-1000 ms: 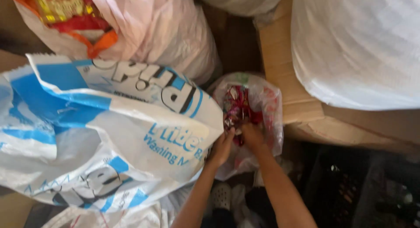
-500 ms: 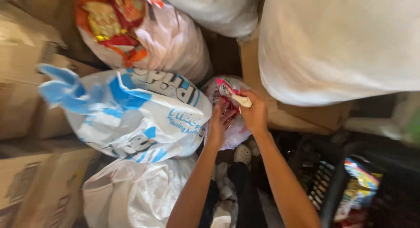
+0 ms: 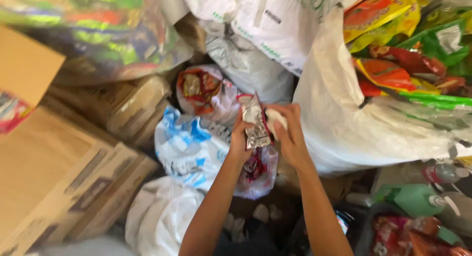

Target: The person wipes and sorts various packaged grocery items, including laundry detergent sachets and snack packets, placing them into a cardboard box and rearranging items in larger white sacks.

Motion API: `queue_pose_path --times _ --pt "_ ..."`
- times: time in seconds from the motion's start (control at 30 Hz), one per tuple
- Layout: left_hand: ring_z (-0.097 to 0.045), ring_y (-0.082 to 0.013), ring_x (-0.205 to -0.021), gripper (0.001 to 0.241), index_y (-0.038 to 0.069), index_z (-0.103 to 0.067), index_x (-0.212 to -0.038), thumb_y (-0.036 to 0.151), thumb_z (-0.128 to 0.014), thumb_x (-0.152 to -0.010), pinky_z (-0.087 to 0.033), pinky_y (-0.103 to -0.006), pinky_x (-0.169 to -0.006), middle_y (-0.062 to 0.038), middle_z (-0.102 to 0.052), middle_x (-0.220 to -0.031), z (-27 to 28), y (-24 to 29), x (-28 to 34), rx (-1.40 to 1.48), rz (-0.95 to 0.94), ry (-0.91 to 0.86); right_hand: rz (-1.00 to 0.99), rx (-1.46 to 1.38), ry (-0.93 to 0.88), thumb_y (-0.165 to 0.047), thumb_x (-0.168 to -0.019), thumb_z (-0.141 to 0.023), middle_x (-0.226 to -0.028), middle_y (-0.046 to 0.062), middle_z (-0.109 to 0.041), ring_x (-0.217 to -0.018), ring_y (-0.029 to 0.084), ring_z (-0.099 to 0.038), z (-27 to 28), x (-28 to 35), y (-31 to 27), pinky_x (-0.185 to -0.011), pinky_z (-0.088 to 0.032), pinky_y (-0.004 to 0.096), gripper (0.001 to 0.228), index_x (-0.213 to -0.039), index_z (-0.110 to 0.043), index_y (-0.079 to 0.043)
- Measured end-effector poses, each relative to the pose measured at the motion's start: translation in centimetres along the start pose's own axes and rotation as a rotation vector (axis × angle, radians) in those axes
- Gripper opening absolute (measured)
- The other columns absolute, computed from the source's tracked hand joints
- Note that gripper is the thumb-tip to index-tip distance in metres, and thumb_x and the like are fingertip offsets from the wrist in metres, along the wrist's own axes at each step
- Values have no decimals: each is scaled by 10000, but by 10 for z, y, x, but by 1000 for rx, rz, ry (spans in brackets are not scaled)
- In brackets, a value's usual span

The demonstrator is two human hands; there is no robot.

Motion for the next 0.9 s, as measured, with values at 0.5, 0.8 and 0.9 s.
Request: queue_pose_path --times 0.5,0.8,0.9 --pt "-542 -276 -1294 691 208 -302 -1609 80 -574 -986 -466 -429 -1099 -137 -465 -1522 -58 85 84 93 -351 -63 391 748 -280 -162 -1052 -351 -1703 218 -155 -1559 409 -149 -105 -6 -44 -1218 -202 548 591 -1605 -265 26" --pt "-571 -286 -1292 546 183 -457 -1534 193 -626 -1015 -535 -431 -1022 -156 -501 -1501 -1 135 40 -135 -384 -5 512 313 -60 154 -899 -617 -1234 145 -734 -1166 341 -690 -123 -20 -74 -1046 -564 452 372 -1175 -765 -46" --pt "-440 -326 -1402 646 153 -331 -1590 243 -612 -1015 -431 -462 -1126 -206 -340 -1589 -27 130 58 -172 -270 -60 568 375 192 117 -917 -680 -1316 159 -690 -1158 314 -695 -120 -49 -73 -974 -602 385 261 -1109 -781 -29"
Point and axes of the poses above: each hand's wrist, its own x-axis away from the middle knuckle, its own z-axis out of the back of the hand, y = z × x, the point moved 5 cm from there along -x, towards the middle knuckle
